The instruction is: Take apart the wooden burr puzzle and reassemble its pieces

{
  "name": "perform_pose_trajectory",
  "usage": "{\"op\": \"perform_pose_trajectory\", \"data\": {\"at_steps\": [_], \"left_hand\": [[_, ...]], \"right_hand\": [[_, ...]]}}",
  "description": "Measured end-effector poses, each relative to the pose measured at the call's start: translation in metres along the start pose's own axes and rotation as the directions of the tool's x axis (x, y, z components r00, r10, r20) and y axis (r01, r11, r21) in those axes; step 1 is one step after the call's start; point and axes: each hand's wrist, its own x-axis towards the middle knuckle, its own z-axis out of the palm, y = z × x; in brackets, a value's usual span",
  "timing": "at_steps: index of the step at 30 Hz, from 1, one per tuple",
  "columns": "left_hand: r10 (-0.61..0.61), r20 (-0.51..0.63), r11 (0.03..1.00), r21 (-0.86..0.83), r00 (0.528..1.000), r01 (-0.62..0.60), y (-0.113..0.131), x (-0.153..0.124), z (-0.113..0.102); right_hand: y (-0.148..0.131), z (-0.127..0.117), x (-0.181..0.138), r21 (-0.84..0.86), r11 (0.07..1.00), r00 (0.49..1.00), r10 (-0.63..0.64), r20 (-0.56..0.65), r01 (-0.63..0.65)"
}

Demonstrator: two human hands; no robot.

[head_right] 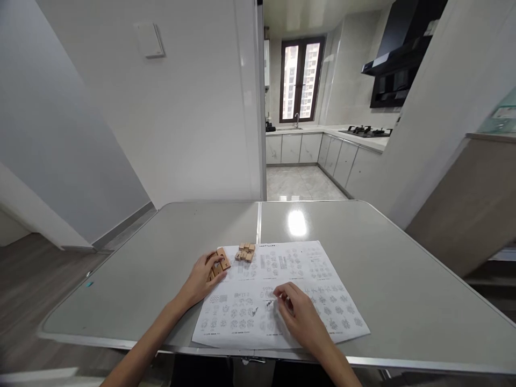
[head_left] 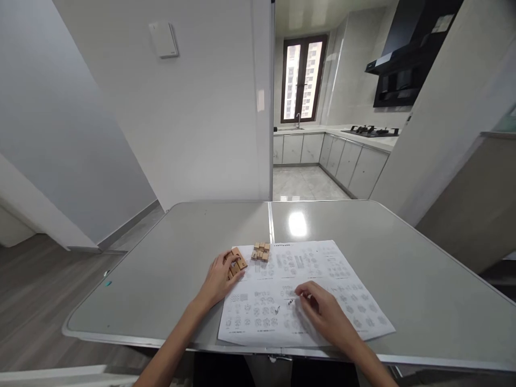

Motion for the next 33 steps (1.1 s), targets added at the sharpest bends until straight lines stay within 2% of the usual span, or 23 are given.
{"op": "perform_pose_trajectory", "data": {"at_steps": [5,17,22,28,33], "left_hand": [[0.02,0.002,0.999,-0.031,1.0,-0.02,-0.001,-0.01,-0.002],[0.019,-0.029,0.996,-0.083,0.999,-0.022,0.021,-0.065,-0.009],[-0.027,-0.018,0.995,-0.092,0.999,0.025,0.027,-0.067,-0.014],[0.037,-0.002,0.99,-0.132,0.999,-0.037,0.033,-0.064,-0.023],[0.035,-0.025,0.983,-0.179,0.999,-0.039,0.032,-0.066,-0.024]], "right_hand": [[0.018,0.002,-0.01,0.101,0.993,0.992,0.067,-0.109,-0.056],[0.019,0.004,-0.007,0.111,0.99,0.98,0.106,-0.167,-0.089],[0.024,0.003,-0.008,0.132,0.988,0.982,0.106,-0.158,-0.086],[0.025,0.002,-0.011,0.139,0.988,0.982,0.092,-0.163,-0.07],[0.025,0.002,-0.011,0.154,0.986,0.983,0.092,-0.16,-0.067]]}}
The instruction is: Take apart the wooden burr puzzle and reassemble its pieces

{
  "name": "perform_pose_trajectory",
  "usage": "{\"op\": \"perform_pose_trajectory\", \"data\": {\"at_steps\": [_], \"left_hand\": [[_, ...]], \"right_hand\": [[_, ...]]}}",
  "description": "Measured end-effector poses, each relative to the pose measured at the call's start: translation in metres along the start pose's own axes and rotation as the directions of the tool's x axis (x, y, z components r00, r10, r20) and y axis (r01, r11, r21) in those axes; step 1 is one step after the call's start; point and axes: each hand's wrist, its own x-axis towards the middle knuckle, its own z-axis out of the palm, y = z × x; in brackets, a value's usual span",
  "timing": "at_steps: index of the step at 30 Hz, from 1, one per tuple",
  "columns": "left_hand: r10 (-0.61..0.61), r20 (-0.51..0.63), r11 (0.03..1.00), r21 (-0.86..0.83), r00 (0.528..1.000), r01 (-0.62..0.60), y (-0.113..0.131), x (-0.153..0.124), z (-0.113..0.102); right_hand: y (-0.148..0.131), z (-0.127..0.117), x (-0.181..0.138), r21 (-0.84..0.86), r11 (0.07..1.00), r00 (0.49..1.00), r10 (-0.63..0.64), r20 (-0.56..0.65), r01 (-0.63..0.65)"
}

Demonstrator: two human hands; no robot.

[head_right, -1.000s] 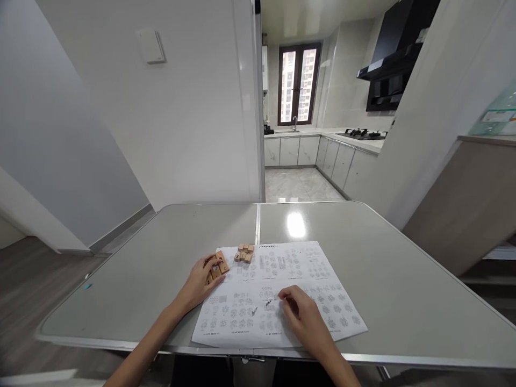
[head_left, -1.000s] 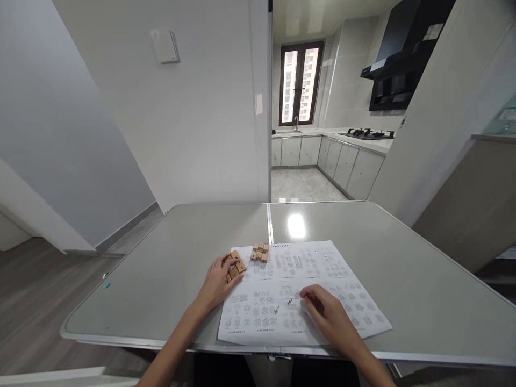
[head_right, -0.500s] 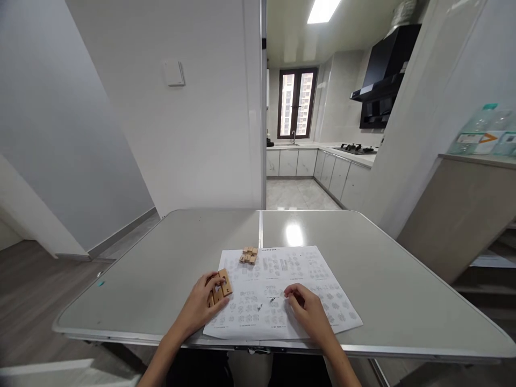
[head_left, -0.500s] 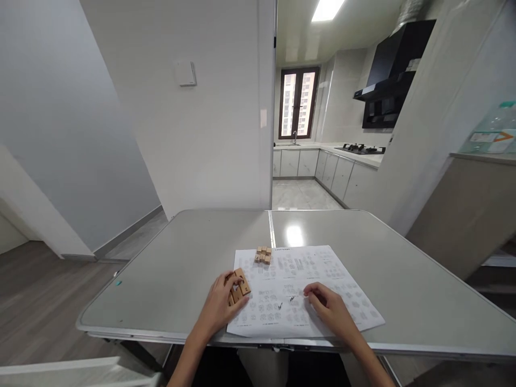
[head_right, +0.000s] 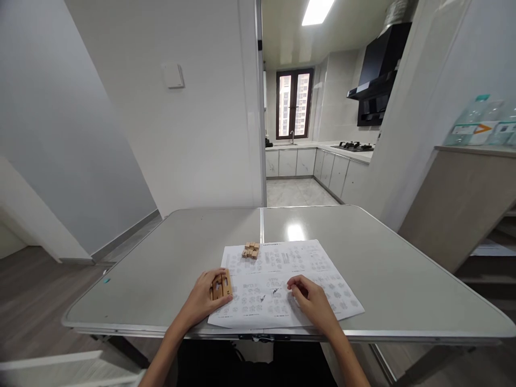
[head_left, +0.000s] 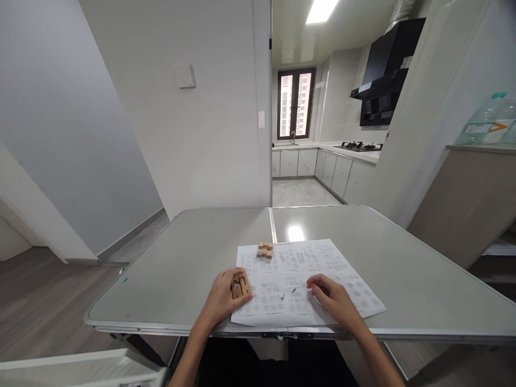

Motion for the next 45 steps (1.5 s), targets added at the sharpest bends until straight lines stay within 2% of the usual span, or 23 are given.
{"op": "perform_pose_trajectory", "data": {"at_steps": [16,24,28,32,36,39,42,45], "left_hand": [[-0.023,-0.067,0.998,0.06,0.998,0.027,-0.012,-0.003,0.007],[-0.062,-0.006,0.997,0.041,0.998,0.062,-0.015,-0.013,-0.003],[-0.075,-0.01,0.996,0.048,0.997,0.076,-0.022,-0.022,-0.011],[-0.08,-0.099,0.995,0.059,0.992,0.086,-0.025,-0.027,-0.01],[-0.076,-0.144,0.994,0.07,0.987,0.087,-0.028,-0.032,-0.011],[-0.047,-0.102,0.996,0.067,0.994,0.054,-0.033,-0.037,-0.018],[-0.025,-0.056,0.997,0.073,0.998,0.029,-0.04,-0.043,-0.028],[-0.045,-0.079,0.99,0.131,0.996,0.055,-0.047,-0.047,-0.035]], "right_hand": [[-0.014,0.001,-0.001,0.005,1.0,1.0,-0.001,-0.03,0.002],[-0.012,0.0,-0.001,-0.074,0.996,0.999,-0.043,-0.013,0.042],[-0.03,0.026,0.004,-0.113,0.987,0.993,-0.105,0.053,0.111],[-0.061,0.079,0.01,-0.163,0.971,0.976,-0.152,0.156,0.177],[-0.084,0.123,0.02,-0.271,0.95,0.973,-0.099,0.207,0.154],[-0.093,0.138,0.03,-0.362,0.926,0.975,-0.029,0.222,0.11],[-0.099,0.143,0.039,-0.44,0.895,0.972,0.035,0.231,0.072],[-0.106,0.145,0.046,-0.499,0.866,0.966,0.099,0.238,0.034]]}}
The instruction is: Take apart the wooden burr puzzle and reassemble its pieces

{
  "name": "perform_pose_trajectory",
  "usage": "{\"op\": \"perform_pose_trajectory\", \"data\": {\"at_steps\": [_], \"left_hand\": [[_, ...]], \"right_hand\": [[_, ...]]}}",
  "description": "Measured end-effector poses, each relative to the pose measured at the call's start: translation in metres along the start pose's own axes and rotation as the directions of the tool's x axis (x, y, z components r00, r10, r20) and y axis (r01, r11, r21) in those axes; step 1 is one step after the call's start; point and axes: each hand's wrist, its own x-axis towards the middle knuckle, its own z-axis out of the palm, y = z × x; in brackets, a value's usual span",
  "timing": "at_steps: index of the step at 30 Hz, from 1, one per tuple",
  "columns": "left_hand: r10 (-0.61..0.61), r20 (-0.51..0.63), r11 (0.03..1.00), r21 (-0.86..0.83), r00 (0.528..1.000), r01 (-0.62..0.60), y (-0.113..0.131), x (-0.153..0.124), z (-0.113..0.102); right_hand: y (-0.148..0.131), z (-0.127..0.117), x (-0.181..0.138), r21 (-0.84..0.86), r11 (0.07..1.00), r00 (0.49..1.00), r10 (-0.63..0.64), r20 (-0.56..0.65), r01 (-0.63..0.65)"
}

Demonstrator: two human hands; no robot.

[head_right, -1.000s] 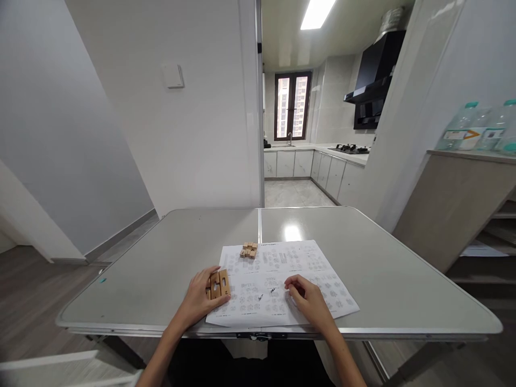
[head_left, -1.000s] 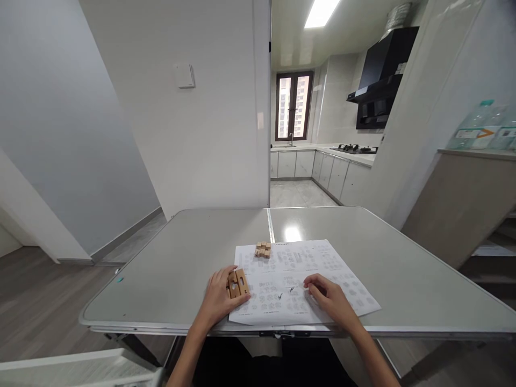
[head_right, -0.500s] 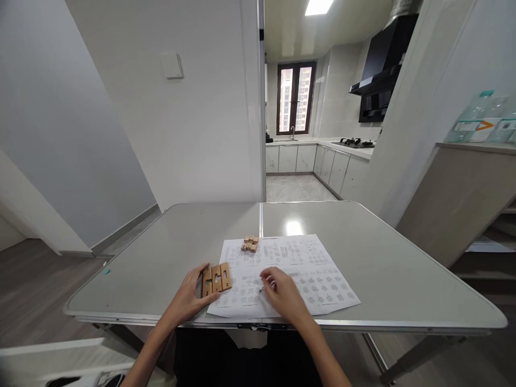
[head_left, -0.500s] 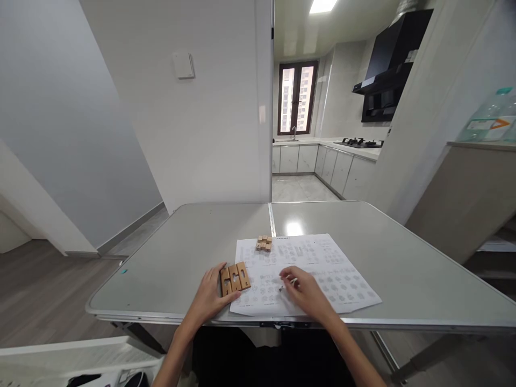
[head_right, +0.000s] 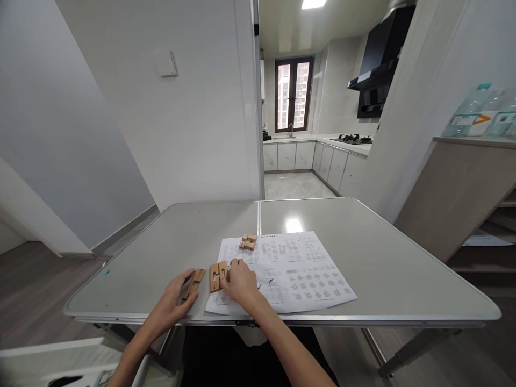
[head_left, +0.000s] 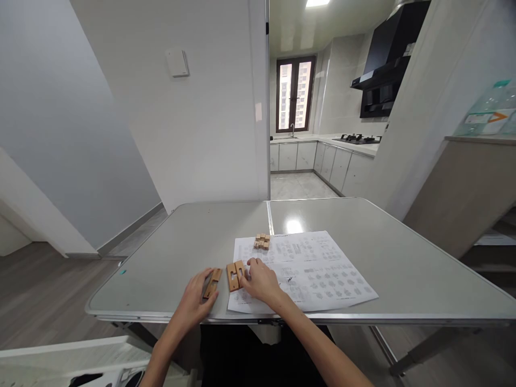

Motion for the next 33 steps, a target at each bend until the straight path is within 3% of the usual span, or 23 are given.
{"op": "perform_pose_trajectory", "data": {"at_steps": [7,12,17,20,23,26,29,33], "left_hand": [[-0.258,-0.144,0.909,0.298,0.955,0.291,0.0,-0.006,0.002],[-0.334,-0.129,0.867,0.347,0.934,0.358,0.008,-0.003,-0.001],[-0.323,-0.073,0.915,0.229,0.943,0.331,0.014,0.001,-0.014],[-0.33,-0.016,0.944,0.012,0.944,0.331,0.034,0.0,-0.012],[-0.266,0.057,0.912,-0.309,0.962,0.27,0.071,0.002,0.006],[-0.154,0.165,0.811,-0.541,0.974,0.22,0.114,0.011,0.033],[-0.066,0.191,0.762,-0.624,0.979,0.173,0.146,0.023,0.059],[-0.06,0.152,0.772,-0.619,0.987,0.142,0.161,0.034,0.08]], "right_hand": [[-0.012,-0.001,0.01,-0.06,0.997,0.997,0.054,0.051,-0.051],[-0.016,0.003,0.016,-0.053,0.997,0.995,0.056,0.077,-0.052],[0.008,-0.005,0.005,0.059,0.998,0.999,0.012,0.039,-0.015],[0.034,-0.015,-0.013,0.194,0.98,0.999,-0.043,-0.008,0.044],[0.058,-0.024,-0.032,0.3,0.948,0.992,-0.085,-0.089,0.108],[0.075,-0.031,-0.047,0.368,0.917,0.981,-0.097,-0.17,0.154],[0.087,-0.033,-0.057,0.416,0.891,0.97,-0.09,-0.227,0.18],[0.102,-0.026,-0.061,0.464,0.866,0.955,-0.051,-0.292,0.188]]}}
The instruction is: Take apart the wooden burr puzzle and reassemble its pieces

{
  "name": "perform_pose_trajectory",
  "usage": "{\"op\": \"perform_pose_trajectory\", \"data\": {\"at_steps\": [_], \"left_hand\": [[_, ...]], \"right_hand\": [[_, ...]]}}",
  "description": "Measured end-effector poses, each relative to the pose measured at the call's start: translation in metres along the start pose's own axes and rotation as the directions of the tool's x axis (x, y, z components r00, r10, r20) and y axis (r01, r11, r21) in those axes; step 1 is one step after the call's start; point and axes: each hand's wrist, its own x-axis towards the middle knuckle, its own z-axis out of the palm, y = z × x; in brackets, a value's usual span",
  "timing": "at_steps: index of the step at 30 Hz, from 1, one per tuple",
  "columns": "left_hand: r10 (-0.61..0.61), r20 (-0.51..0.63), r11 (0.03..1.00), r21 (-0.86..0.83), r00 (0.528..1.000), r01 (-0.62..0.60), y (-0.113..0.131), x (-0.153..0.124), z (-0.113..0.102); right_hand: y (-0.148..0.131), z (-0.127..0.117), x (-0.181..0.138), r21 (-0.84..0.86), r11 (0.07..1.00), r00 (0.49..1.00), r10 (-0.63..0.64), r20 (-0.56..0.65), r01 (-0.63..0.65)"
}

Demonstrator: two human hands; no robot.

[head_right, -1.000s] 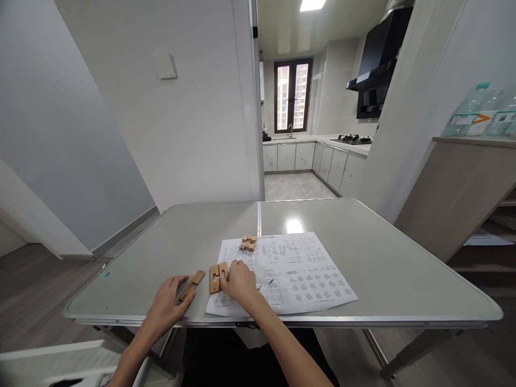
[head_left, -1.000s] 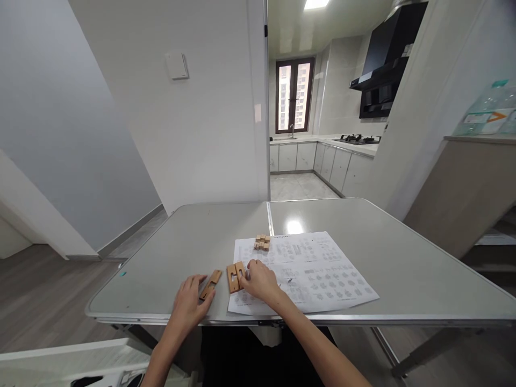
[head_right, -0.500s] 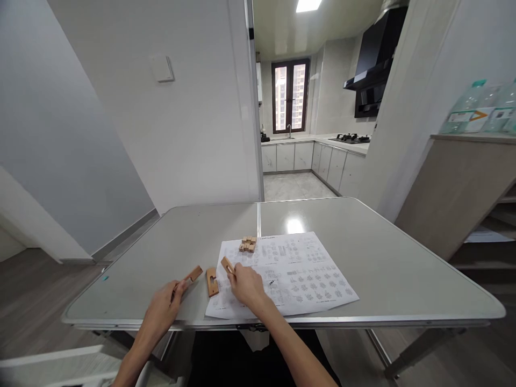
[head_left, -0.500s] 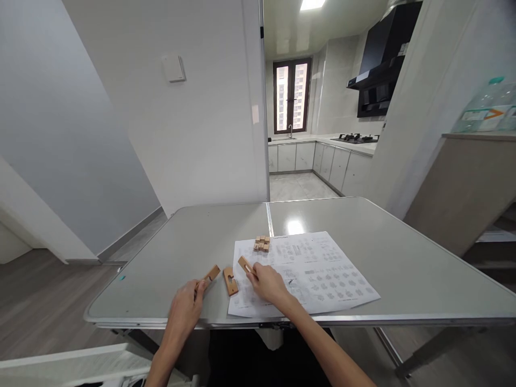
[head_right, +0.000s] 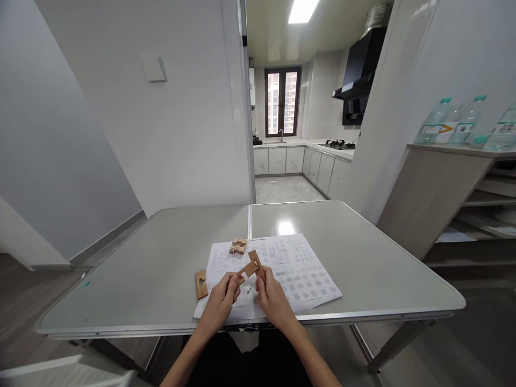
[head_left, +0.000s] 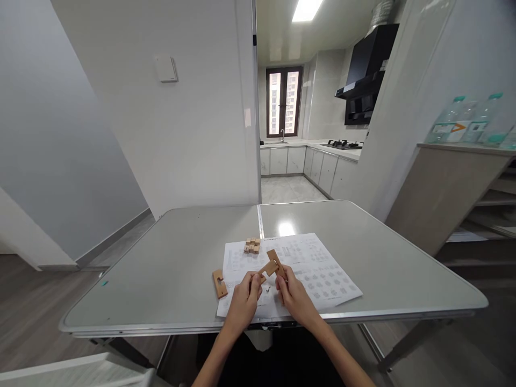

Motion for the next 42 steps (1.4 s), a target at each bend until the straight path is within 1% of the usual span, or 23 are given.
{"op": "perform_pose_trajectory", "data": {"at_steps": [4,12,16,21,26,33,42], "left_hand": [[0.0,0.001,1.0,-0.007,1.0,0.0,-0.01,0.004,0.005],[-0.003,0.011,1.0,-0.026,1.0,0.003,-0.024,0.005,0.004],[0.004,-0.012,1.0,-0.015,1.0,-0.004,-0.027,0.007,0.005],[0.009,-0.039,1.0,0.002,0.999,-0.009,-0.029,0.008,0.005],[0.005,-0.059,1.0,0.008,0.998,-0.005,-0.031,0.011,0.006],[0.006,-0.069,1.0,0.007,0.998,-0.006,-0.031,0.013,0.006],[-0.012,-0.042,1.0,0.019,0.999,0.012,-0.027,0.012,0.006]], "right_hand": [[0.01,0.003,-0.002,0.077,0.997,0.998,-0.003,-0.06,0.007],[0.007,0.005,-0.004,0.04,0.998,0.994,-0.038,-0.104,0.042],[0.009,0.005,-0.005,-0.001,0.995,0.986,-0.098,-0.137,0.099],[0.007,0.004,-0.006,-0.068,0.981,0.964,-0.19,-0.187,0.18],[0.008,0.004,-0.005,-0.093,0.973,0.954,-0.228,-0.195,0.213],[0.012,0.003,-0.003,-0.094,0.975,0.962,-0.215,-0.17,0.201],[0.01,0.0,-0.003,-0.12,0.974,0.962,-0.21,-0.175,0.191]]}}
